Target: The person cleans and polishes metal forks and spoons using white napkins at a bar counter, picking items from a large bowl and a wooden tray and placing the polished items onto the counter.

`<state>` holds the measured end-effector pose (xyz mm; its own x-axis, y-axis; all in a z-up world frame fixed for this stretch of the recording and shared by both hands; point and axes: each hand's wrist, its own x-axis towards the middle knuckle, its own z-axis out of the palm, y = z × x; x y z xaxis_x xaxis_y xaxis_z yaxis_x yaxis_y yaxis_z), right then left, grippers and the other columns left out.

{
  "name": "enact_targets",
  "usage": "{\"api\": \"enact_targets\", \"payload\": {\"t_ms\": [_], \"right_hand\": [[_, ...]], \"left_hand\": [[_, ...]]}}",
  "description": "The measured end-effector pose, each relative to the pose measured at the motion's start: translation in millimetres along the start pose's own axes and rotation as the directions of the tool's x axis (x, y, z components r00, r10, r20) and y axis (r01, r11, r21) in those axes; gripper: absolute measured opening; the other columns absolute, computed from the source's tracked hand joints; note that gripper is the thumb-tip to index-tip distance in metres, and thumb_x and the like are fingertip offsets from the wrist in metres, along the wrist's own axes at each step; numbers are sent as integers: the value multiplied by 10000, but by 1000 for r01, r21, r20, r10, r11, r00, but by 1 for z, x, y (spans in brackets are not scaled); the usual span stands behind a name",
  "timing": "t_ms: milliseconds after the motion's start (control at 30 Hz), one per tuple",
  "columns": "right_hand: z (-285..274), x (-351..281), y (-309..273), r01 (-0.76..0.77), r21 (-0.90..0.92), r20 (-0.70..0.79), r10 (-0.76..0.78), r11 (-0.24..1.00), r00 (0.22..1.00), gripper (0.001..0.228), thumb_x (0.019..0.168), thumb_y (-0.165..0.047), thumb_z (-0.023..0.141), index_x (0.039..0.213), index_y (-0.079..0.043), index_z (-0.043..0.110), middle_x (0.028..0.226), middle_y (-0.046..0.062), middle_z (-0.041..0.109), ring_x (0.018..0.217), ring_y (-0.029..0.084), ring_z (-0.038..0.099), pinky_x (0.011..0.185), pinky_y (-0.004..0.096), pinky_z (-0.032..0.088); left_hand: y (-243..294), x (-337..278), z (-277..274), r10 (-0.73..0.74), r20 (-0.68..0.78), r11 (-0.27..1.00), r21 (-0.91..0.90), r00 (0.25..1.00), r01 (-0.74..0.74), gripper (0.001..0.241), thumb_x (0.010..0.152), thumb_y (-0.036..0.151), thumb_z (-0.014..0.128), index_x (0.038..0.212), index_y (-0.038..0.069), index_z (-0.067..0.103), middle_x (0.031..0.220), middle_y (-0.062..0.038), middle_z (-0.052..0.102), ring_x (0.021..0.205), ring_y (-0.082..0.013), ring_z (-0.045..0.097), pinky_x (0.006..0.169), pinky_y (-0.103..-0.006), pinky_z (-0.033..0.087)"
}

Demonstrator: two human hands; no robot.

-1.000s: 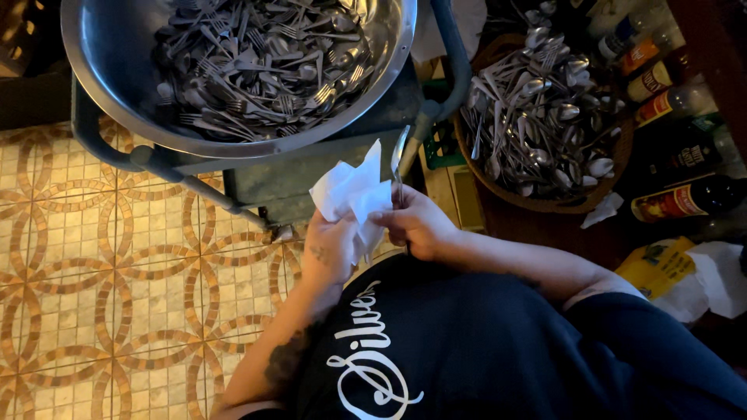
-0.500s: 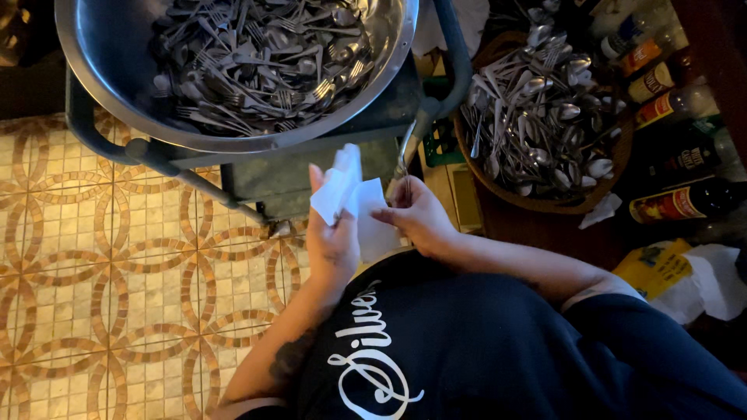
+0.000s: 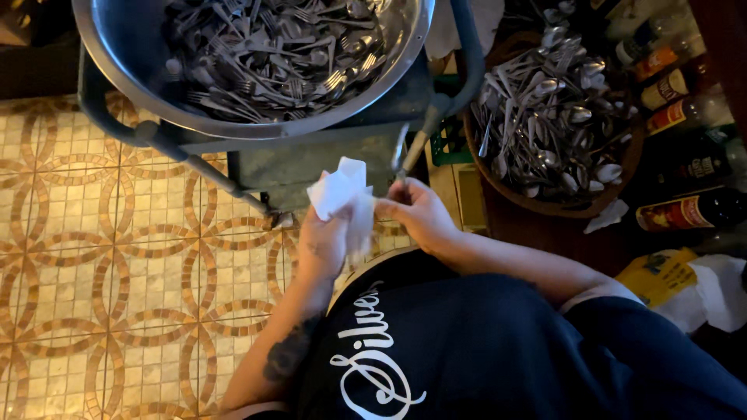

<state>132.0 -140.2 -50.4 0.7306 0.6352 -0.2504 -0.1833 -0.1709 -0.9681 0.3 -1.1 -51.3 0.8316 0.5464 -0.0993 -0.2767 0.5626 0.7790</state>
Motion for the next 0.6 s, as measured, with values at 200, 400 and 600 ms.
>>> {"api": "enact_targets", "payload": {"t_ms": [200, 400, 600], "right_hand": [[6, -7, 3, 304, -118, 278, -262, 945, 924, 228, 940, -159, 826, 1014, -56, 636, 881, -28, 636, 779, 30, 576, 672, 202, 501], [5, 3, 9, -193, 66, 161, 180, 979, 970, 140, 928, -169, 739, 979, -82, 642, 713, -16, 566, 507, 68, 457, 432, 242, 334], [-3, 22, 33, -293, 59, 130, 284, 954, 950, 146, 943, -223, 713, 969, -93, 651, 691, 0, 554, 476, 90, 433, 410, 260, 313]], "left_hand": [[-19, -17, 8, 4, 8, 985, 175, 1000, -5, 776, 1001, -55, 488, 1700, 137, 212, 1388, -135, 631, 932, -201, 534, 710, -331, 444], [-8, -20, 1, 132, -10, 884, 454, 991, -113, 627, 1001, -24, 528, 1583, 52, 309, 1306, -122, 659, 1051, -178, 641, 872, -318, 516], [35, -18, -24, 234, -173, 902, 405, 957, -147, 472, 1002, -4, 536, 1464, 32, 446, 1256, -129, 695, 1041, -212, 686, 867, -339, 556]]}}
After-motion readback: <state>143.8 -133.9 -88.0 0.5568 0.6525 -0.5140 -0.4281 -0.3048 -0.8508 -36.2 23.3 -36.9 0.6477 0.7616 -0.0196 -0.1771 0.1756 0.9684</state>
